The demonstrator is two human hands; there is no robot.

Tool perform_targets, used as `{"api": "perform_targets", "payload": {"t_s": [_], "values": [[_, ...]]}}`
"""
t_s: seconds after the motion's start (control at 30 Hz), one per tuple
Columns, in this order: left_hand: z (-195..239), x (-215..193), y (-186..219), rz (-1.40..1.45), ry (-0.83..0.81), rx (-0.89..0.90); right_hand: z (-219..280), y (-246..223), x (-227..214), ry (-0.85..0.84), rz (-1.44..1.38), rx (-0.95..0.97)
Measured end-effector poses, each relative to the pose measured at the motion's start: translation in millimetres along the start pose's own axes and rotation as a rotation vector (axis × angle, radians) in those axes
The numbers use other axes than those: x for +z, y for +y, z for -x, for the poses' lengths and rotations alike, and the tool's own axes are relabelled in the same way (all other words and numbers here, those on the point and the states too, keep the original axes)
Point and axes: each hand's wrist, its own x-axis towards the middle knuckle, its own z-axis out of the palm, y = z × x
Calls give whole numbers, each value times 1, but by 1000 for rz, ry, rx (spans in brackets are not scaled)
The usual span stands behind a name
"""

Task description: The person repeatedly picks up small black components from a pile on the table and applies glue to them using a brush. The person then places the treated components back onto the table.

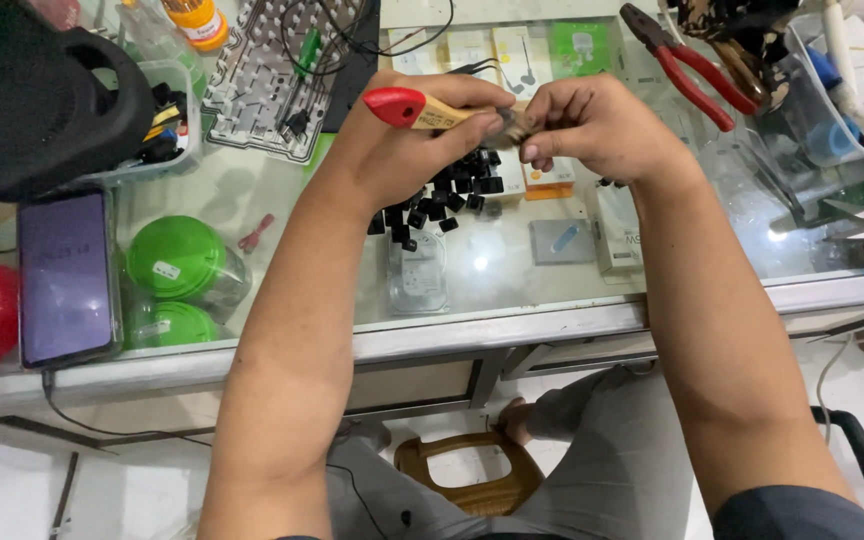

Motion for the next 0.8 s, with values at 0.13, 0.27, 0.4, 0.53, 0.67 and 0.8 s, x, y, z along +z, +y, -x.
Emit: {"api": "perform_targets", "payload": {"t_s": [0.13,0.27,0.4,0.53,0.67,0.8], "values": [[1,1,7,-12,13,-29,2,1,-3,13,9,14],[0,-2,3,-72,52,52,3,-1,-1,-21,-31,-9],[-1,1,5,14,-38,-157,1,3,1,11,-33,29],[-2,-2,-7,-170,249,64,-7,2,11,64,99,3],[-2,-4,-10,-254,500,117,-16,-1,29,131,612,-139],[-3,-5,-17,-270,497,130,-22,-16,49,125,715,-238]]}}
